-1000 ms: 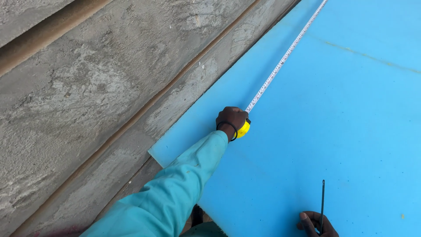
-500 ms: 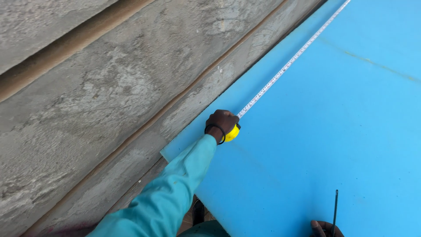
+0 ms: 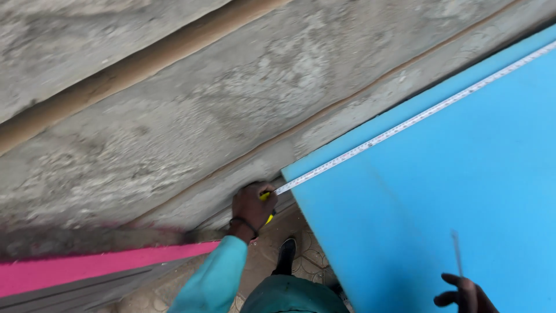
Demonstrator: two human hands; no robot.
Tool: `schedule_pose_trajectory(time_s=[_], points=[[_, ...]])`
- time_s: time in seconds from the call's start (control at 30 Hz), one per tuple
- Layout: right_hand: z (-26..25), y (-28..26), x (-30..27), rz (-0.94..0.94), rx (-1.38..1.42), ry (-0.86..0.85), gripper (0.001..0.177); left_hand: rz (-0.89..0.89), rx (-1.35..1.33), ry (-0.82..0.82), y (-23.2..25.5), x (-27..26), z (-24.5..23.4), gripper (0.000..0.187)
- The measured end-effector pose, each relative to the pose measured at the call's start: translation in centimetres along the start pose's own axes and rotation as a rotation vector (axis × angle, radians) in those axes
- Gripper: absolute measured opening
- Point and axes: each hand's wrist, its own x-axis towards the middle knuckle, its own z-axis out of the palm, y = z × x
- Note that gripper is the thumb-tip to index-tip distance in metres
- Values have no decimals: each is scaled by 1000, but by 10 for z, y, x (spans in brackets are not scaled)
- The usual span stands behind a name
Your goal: Measuring and cutting a large piece of blue foam using a tape measure and a metal rod
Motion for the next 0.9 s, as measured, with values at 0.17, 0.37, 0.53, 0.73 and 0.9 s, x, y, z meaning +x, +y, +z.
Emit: schedule_pose_trajectory(time_s=[0.17,0.37,0.53,0.73,0.9], points=[[108,-66,-91,-353,-998,308,40,-48,165,200,21,-2,11,23],[169,-120,-124,-435,-1255,28,54,29,238,307,21,5,27,29],[187,-131,-132,-477,-1315,-41,56,21,275,234,23,6,30,39],[195,-130,-121,-570,-1310,-28,61,39,274,158,25,10,32,45],[209,-134,-107,-756,-1305,-48,70,58,284,126,29,21,40,58]])
